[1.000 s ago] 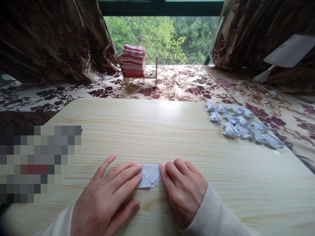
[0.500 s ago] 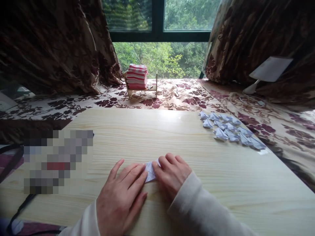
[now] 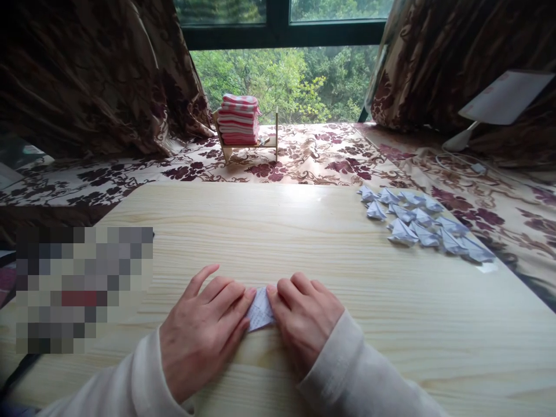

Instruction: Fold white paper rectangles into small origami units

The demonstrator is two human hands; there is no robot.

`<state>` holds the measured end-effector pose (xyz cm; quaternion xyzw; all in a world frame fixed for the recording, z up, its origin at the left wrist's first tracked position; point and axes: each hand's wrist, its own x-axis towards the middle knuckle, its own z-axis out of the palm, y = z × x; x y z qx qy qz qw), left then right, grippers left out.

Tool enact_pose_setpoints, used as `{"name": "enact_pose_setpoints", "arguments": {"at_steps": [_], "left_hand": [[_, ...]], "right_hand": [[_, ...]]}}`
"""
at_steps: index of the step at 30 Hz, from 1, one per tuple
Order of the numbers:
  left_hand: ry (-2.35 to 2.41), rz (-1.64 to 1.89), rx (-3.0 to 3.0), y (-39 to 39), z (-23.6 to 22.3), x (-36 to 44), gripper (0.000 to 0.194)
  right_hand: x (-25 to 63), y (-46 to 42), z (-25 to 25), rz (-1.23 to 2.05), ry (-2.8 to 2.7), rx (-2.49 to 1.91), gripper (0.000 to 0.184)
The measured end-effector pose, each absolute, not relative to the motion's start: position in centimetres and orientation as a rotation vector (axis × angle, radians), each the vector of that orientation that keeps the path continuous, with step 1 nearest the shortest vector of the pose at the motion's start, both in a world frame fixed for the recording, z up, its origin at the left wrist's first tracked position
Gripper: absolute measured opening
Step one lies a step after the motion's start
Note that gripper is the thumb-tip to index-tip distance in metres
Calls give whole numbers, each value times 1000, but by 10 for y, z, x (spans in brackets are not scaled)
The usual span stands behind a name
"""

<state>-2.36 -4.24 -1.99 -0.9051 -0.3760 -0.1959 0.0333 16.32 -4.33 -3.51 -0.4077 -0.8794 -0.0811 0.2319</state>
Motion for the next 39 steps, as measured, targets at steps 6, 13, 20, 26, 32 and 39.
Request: {"name": "enact_pose_setpoints", "arguments": {"at_steps": [6,13,20,26,32,39], "left_hand": [[-1250,-771,-2810,-43,-16,-45,26],[-1204,-777,-2767,-48,-21,-36,25],[-1171,-766,-2737,-45,-16,-30,21],[-1170,-803,-2754,-42,-14,-28,18],[-1187,-789,-2792,-40,-18,-32,19],[-1124,-766,-2787,-40,-15,-31,20]], "right_hand": [[162,-44,-37,-249,-2407,-1127,33],[167,-42,-32,-193,-2450,-1101,27],[149,-38,-38,-374,-2384,-1081,20],[139,-41,-40,-278,-2334,-1099,35],[155,-40,-37,-183,-2297,-1127,34],[181,-41,-38,-282,-2384,-1174,37]]}}
